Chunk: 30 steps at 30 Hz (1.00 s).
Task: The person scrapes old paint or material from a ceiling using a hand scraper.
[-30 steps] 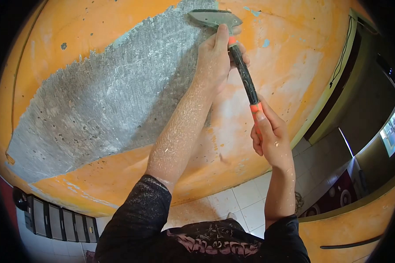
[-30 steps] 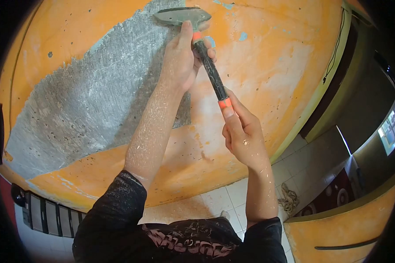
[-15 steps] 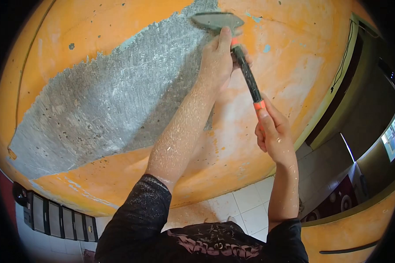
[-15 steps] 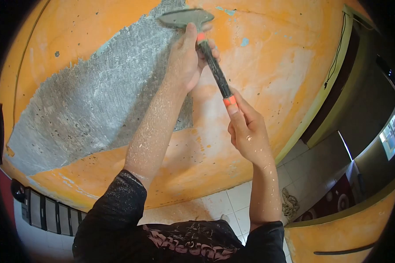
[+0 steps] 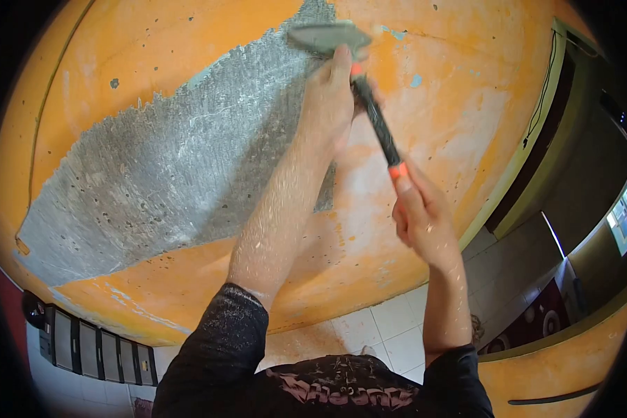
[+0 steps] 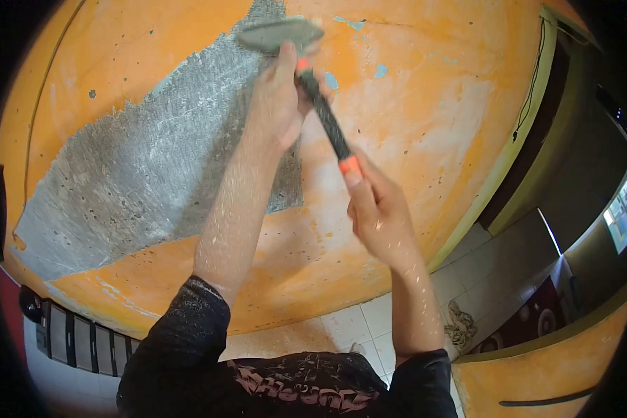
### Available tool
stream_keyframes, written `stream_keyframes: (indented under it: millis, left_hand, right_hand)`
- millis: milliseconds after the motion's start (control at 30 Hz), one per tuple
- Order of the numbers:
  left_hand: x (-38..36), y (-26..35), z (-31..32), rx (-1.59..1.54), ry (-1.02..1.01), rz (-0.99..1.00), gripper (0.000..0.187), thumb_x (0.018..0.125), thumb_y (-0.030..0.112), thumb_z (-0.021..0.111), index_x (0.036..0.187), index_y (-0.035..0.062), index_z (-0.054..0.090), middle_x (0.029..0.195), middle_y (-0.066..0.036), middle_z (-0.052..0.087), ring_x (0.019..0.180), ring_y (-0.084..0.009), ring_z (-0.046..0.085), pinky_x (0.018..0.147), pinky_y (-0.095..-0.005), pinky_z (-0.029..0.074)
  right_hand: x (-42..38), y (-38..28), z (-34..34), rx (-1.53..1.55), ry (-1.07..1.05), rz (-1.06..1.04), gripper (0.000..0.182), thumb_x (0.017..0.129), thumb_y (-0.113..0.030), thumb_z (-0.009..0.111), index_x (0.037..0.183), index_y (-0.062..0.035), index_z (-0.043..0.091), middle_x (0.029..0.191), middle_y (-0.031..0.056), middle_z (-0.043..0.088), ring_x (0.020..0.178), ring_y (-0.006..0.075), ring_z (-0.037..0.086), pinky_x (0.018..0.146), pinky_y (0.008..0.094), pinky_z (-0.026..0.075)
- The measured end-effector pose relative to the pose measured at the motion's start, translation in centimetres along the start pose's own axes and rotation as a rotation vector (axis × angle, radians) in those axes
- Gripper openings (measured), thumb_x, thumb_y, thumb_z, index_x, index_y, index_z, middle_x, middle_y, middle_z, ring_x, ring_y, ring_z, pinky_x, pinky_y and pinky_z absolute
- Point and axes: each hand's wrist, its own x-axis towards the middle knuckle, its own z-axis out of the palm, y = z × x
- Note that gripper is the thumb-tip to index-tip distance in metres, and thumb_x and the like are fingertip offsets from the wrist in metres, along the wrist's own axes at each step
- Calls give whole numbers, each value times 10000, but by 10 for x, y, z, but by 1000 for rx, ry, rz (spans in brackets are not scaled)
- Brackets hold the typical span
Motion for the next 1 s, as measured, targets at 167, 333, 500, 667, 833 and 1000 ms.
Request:
stream_keyframes:
  millis: [167,333,500,667,833,1000]
  left_hand:
    - [-38,-19,-18,-44,64,-134,380,1074,397,446,990,31,504,783,-93,561,674,-223,592,664,-395,533]
    - [11,13,4,1,-5,56,377,1075,394,444,968,37,498,801,-98,574,683,-228,603,670,-399,541]
    - [-6,-4,-3,10,39,-25,415,1072,402,449,1066,-6,523,802,-102,581,675,-223,608,650,-393,540]
    - [-30,-16,-15,35,69,-74,509,1073,421,438,1228,-57,518,778,-95,579,661,-210,603,637,-382,537]
    - [14,19,7,48,7,58,512,1071,430,440,1246,-43,527,802,-90,589,657,-205,604,653,-379,545]
    - [-22,0,-4,58,83,-43,498,1066,420,464,1236,-42,535,803,-90,594,661,-199,604,671,-372,552]
  right_hand:
    - [-27,27,9,0,-5,37,515,1066,-341,491,1475,-30,469,629,-81,379,538,21,383,512,207,356]
    - [8,-17,-4,-88,-2,-20,501,1061,-365,500,1449,-49,509,621,-82,385,532,16,385,486,209,337]
    - [-14,-13,1,-19,-20,38,505,1061,-387,498,1436,-49,523,628,-83,389,531,15,387,474,211,322]
    - [-28,20,10,-24,-7,28,506,1063,-381,494,1450,-57,509,646,-87,375,530,24,396,478,216,334]
    - [6,-29,-1,-6,-19,19,478,1060,-369,506,1414,-48,531,635,-82,361,501,17,354,450,211,304]
    - [-20,4,7,74,-19,34,467,1054,-375,519,1404,-67,539,604,-88,345,481,13,338,425,212,286]
